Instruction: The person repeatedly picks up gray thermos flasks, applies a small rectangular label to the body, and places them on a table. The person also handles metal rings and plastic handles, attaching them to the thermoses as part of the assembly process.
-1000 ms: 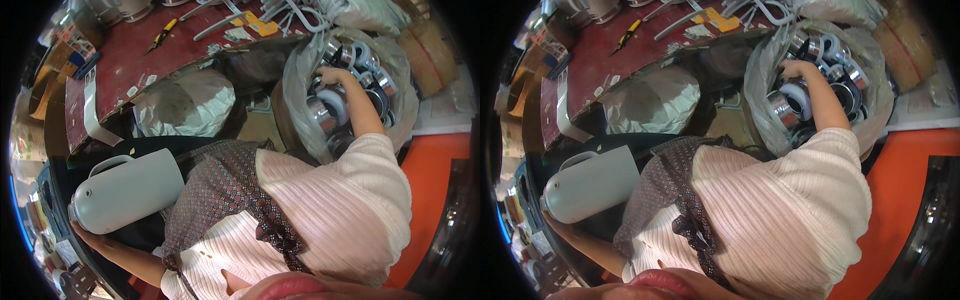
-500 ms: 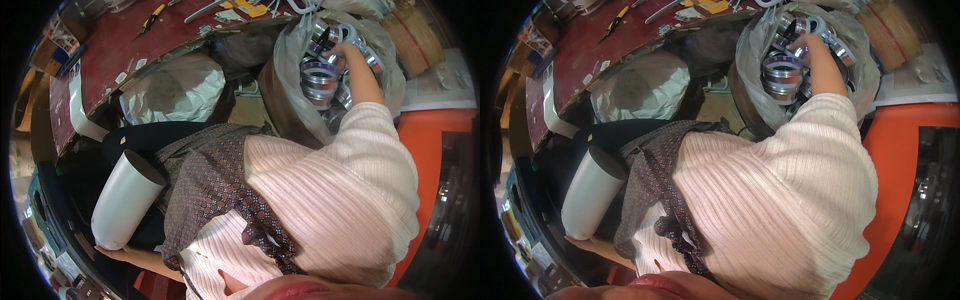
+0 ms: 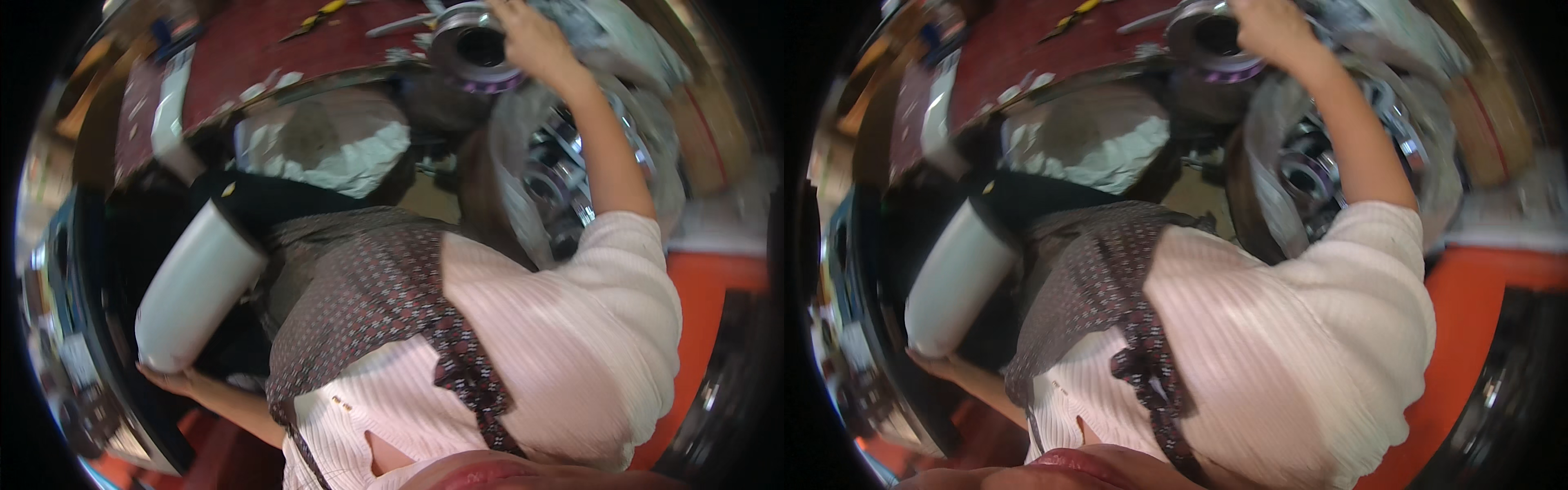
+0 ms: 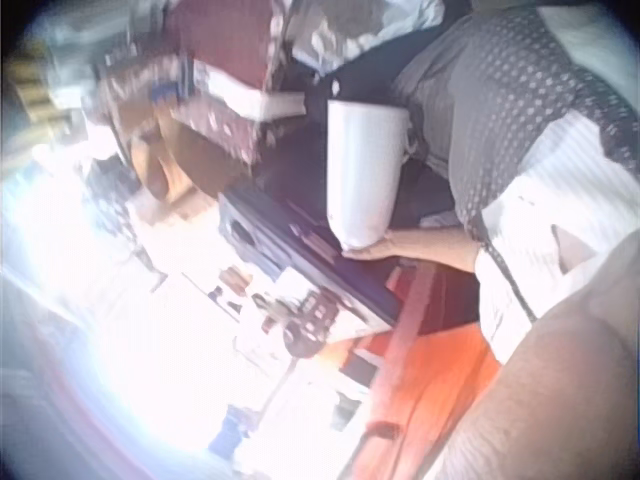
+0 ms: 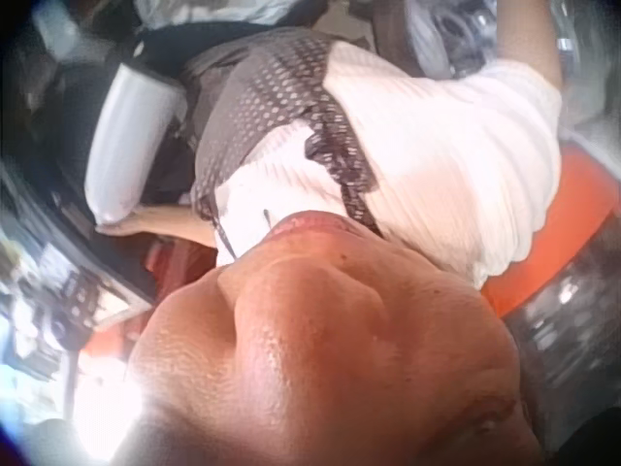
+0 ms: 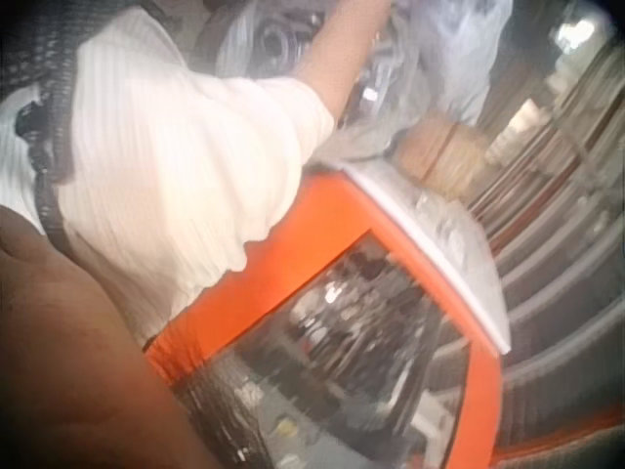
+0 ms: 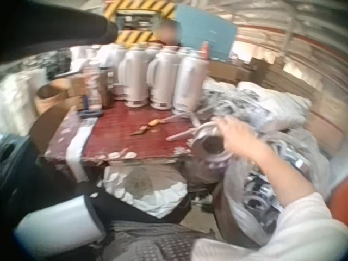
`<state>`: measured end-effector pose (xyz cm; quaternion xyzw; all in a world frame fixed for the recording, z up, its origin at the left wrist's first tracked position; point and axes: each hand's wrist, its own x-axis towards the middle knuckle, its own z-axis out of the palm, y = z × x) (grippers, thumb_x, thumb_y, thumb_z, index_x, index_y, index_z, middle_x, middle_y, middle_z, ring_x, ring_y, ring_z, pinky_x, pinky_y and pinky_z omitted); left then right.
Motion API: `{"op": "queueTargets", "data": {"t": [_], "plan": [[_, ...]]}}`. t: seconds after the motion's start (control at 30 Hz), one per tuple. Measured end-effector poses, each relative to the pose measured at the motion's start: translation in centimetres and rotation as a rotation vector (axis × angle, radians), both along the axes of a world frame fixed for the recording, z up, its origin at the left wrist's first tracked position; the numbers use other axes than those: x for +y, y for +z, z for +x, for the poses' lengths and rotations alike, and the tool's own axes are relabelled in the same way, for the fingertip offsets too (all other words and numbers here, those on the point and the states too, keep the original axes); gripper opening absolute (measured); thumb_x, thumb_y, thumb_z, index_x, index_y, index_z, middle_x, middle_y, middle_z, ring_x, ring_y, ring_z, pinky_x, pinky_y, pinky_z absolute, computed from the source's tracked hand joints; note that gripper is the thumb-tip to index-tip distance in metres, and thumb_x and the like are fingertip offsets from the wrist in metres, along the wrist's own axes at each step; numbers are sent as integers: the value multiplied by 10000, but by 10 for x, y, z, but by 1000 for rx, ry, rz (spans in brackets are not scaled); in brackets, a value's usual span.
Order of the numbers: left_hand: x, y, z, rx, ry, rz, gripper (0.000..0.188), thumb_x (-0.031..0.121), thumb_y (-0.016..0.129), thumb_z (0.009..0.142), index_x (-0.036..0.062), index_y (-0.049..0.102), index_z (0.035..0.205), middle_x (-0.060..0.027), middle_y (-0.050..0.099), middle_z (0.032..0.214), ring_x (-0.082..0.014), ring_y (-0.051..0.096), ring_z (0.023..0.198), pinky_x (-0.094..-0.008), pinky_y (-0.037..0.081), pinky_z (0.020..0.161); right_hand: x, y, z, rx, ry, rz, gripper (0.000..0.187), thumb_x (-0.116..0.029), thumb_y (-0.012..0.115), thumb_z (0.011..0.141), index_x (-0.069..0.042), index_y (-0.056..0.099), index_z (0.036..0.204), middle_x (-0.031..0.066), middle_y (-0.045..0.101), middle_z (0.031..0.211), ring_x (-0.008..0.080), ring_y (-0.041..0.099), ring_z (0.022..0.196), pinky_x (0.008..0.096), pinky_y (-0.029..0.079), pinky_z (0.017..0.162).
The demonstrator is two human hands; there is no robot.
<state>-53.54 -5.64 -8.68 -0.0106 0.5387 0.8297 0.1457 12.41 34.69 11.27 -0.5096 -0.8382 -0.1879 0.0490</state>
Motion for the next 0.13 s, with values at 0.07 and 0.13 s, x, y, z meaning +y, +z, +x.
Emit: {"op": "queueTargets", "data": {"t": [0.07,0.13], "plan": [[-9,-5,15,172,162,-47,603,481,574,942,94,513,1399,-125,494,1465,-330,470,1333,-515,384,1077,-32,-42,-86,155,549,11,675,-131,656,799,-87,458,1442,176,609,1104,384,601,1001,497,483,886],[-22,-9,24,143,193,-42,601,491,580,937,141,498,1419,-113,483,1472,-324,458,1341,-555,354,1085,-42,-62,-159,89,750,-374,767,-293,734,777,-37,449,1441,191,596,1169,343,598,1089,473,464,974]]}}
